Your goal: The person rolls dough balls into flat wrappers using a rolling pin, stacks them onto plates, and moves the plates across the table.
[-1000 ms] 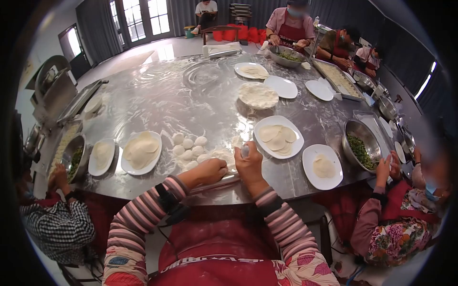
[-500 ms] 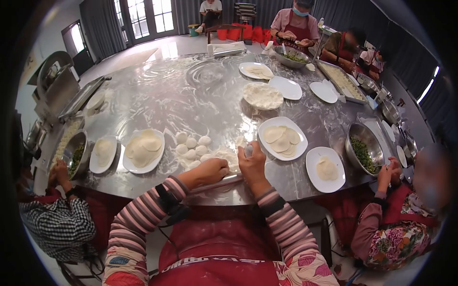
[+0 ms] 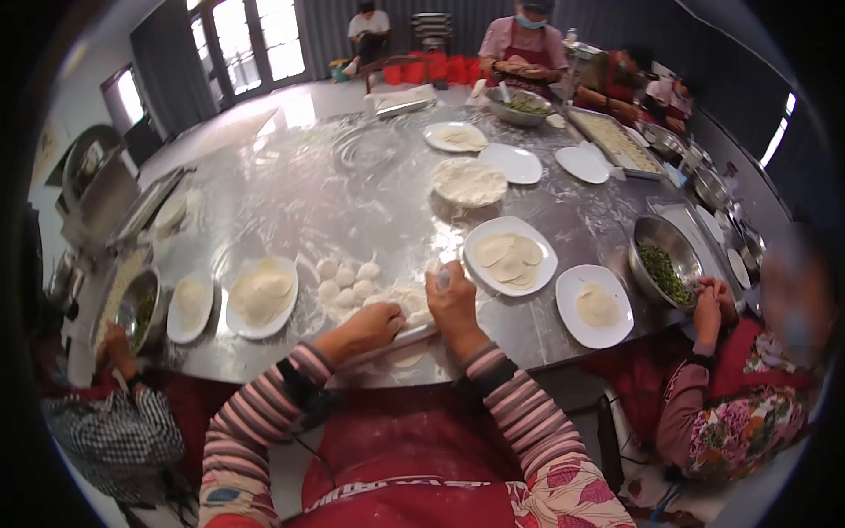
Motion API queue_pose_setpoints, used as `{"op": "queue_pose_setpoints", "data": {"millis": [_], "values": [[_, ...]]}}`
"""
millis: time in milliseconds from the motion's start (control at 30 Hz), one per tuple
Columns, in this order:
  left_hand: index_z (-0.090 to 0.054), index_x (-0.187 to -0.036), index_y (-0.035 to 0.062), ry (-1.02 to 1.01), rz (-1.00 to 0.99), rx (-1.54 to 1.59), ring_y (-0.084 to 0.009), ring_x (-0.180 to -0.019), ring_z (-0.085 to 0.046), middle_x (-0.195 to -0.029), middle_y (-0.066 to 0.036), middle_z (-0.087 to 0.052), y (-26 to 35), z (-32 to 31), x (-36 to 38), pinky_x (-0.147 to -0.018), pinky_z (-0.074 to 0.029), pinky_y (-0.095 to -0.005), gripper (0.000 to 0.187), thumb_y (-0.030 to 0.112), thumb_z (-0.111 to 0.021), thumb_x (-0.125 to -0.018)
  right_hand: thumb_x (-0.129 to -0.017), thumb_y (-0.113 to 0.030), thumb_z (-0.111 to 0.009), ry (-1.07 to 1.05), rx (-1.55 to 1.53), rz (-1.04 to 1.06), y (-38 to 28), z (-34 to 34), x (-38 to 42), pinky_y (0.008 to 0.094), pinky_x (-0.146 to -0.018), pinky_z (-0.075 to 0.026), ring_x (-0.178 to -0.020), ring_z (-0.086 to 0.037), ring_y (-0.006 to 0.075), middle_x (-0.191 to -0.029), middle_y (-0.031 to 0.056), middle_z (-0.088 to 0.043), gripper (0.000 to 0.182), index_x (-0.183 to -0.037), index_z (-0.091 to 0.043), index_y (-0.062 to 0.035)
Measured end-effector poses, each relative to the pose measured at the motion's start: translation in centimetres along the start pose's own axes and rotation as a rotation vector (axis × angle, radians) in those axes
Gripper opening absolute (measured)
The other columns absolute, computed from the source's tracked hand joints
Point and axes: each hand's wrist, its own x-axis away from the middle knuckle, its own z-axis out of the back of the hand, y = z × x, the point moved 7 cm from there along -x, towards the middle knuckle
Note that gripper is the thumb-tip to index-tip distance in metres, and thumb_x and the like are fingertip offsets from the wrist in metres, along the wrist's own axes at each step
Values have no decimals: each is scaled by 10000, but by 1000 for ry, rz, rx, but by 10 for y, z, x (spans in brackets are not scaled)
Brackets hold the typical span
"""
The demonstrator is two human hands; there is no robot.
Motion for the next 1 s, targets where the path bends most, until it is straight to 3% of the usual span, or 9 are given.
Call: {"op": "queue_pose_setpoints", "data": {"millis": [100, 133, 233, 333, 533, 633, 767, 833, 1000], "values": [[-626, -822, 25, -36, -11, -7, -326, -754, -625, -774, -185, -635, 6, 0, 8, -682, -475, -402, 173, 188, -578, -790, -777, -116, -680, -82, -35, -134, 1, 26, 24, 445, -497, -445, -603, -588, 403, -641, 206, -561, 231, -895, -497, -38], [-625, -816, 29, -19, -38, -5, -341, -757, -617, -776, -189, -632, 10, 2, 9, -679, -472, -407, 169, 189, -583, -780, -762, -113, -701, -53, 68, 28, 1, 33, 38, 433, -489, -448, -582, -590, 384, -636, 189, -563, 253, -893, -497, -41], [-613, -823, 31, 29, -109, 20, -304, -715, -611, -754, -168, -628, 7, -3, -6, -656, -469, -385, 145, 158, -597, -754, -739, -85, -727, -4, -33, -61, -15, 60, 59, 359, -465, -457, -508, -596, 284, -591, 137, -558, 240, -838, -512, -48], [-599, -836, 15, -154, -56, 333, -146, -682, -547, -730, -76, -600, 18, -15, -38, -628, -457, -311, 138, 124, -612, -753, -737, -85, -730, -39, -117, -166, -19, 69, 67, 353, -469, -460, -510, -599, 282, -592, 135, -562, 227, -815, -522, -41], [-543, -1056, 6, -189, 0, 950, -113, -791, -550, -905, -30, -574, 88, -14, -131, -693, -476, -265, 261, 205, -595, -895, -746, -70, -721, -49, -204, -158, -17, 67, 62, 348, -478, -465, -524, -605, 299, -602, 144, -565, 204, -821, -535, -35], [-588, -961, -5, 56, 7, 622, -238, -881, -600, -986, -124, -615, 51, 7, -158, -752, -481, -346, 203, 164, -590, -849, -741, -69, -725, -77, -226, -184, -10, 63, 69, 351, -476, -461, -528, -604, 310, -606, 144, -561, 219, -834, -529, -38], [-615, -1008, 42, 316, 75, -404, -379, -958, -574, -1030, -216, -592, -33, 53, -123, -839, -464, -426, 247, 133, -588, -779, -739, -61, -724, -87, -238, -181, -17, 69, 67, 347, -473, -457, -519, -593, 313, -600, 134, -550, 230, -842, -520, -40], [-620, -978, 50, 193, 208, -542, -387, -964, -569, -994, -206, -590, -63, 66, -92, -853, -454, -455, 211, 139, -564, -794, -740, -59, -723, -74, -237, -161, -19, 70, 65, 343, -470, -455, -515, -592, 306, -598, 133, -549, 228, -838, -518, -40], [-632, -906, 51, 272, 120, -468, -377, -943, -574, -933, -200, -594, -66, 80, -64, -835, -462, -444, 166, 134, -545, -790, -743, -55, -719, -77, -225, -144, -20, 67, 62, 336, -465, -452, -506, -592, 288, -594, 130, -545, 224, -829, -513, -42]]}}
